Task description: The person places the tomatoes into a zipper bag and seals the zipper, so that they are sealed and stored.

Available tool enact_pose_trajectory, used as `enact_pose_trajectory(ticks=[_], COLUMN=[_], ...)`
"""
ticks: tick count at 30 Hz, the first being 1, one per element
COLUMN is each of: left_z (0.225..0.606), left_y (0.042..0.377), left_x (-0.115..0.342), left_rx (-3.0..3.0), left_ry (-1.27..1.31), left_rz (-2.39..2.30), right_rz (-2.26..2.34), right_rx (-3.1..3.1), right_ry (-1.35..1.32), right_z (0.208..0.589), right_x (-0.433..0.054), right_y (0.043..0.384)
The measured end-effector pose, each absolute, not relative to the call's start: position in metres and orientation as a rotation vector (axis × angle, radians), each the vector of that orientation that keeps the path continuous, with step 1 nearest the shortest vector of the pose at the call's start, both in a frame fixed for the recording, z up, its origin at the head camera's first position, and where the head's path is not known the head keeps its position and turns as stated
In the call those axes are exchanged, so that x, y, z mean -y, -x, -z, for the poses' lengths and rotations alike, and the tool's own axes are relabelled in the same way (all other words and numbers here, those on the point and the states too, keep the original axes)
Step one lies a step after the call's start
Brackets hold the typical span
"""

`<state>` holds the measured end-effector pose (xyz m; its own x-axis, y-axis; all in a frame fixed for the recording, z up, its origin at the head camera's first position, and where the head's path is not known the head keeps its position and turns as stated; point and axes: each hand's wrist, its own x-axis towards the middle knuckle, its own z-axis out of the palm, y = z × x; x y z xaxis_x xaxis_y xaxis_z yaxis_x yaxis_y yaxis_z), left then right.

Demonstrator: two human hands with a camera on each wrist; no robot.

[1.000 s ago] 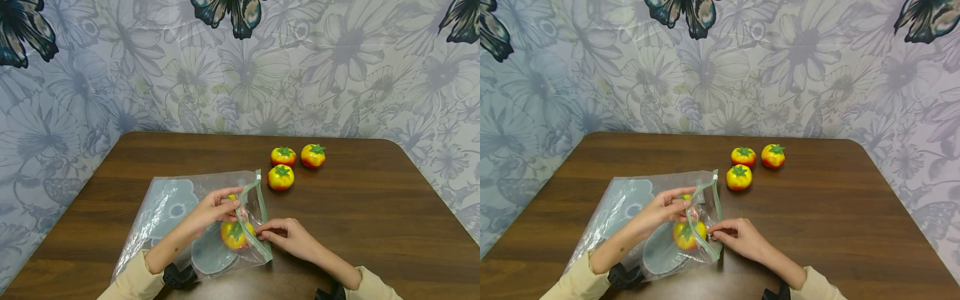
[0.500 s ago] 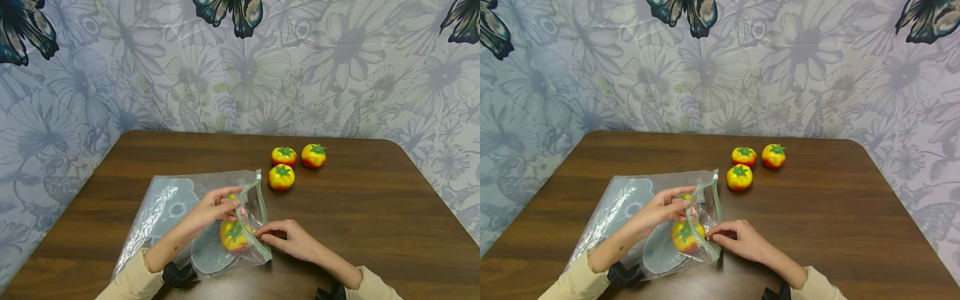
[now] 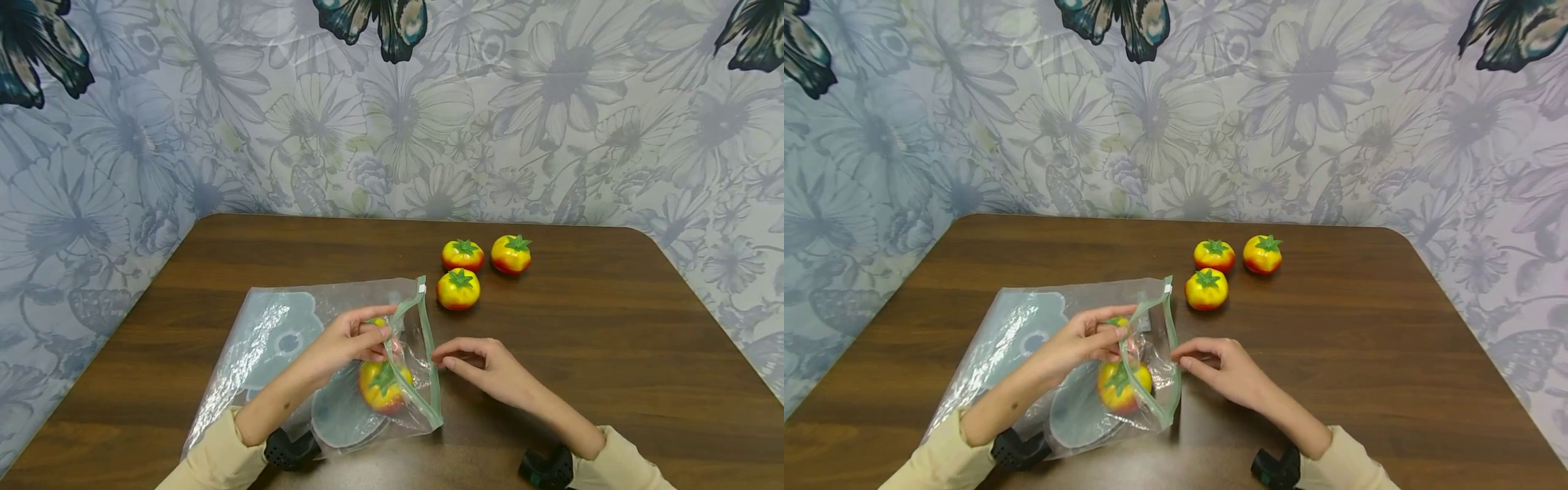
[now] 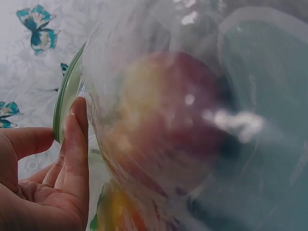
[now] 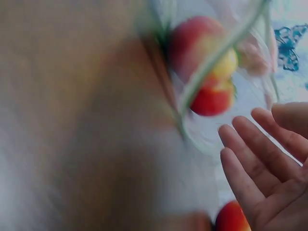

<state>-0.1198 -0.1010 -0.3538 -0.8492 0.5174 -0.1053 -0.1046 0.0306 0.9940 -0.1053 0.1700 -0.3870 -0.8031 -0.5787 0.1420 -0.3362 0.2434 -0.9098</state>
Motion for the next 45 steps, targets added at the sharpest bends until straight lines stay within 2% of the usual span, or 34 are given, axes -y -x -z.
enact_pose_trajectory(ticks=[10, 25, 34, 45], left_z=[0.355, 0.354, 0.356, 0.356], left_y=[0.119, 0.121, 0.116, 0.115], left_x=[0.101, 0.1, 0.101, 0.103], left_rx=[-1.862, -1.86, -1.856, -1.844], left_ry=[-0.415, -0.402, -0.417, -0.44], left_rz=[-1.877, -1.88, -1.867, -1.879], right_rz=[1.801, 1.935, 1.893, 1.76], right_rx=[-2.586, -2.494, -2.378, -2.332], right_ry=[0.547, 0.174, 0.041, 0.032], right_z=[0.367, 0.37, 0.378, 0.384], right_x=[-0.193, -0.193, -0.191, -0.19], right_y=[0.135, 0.163, 0.165, 0.167])
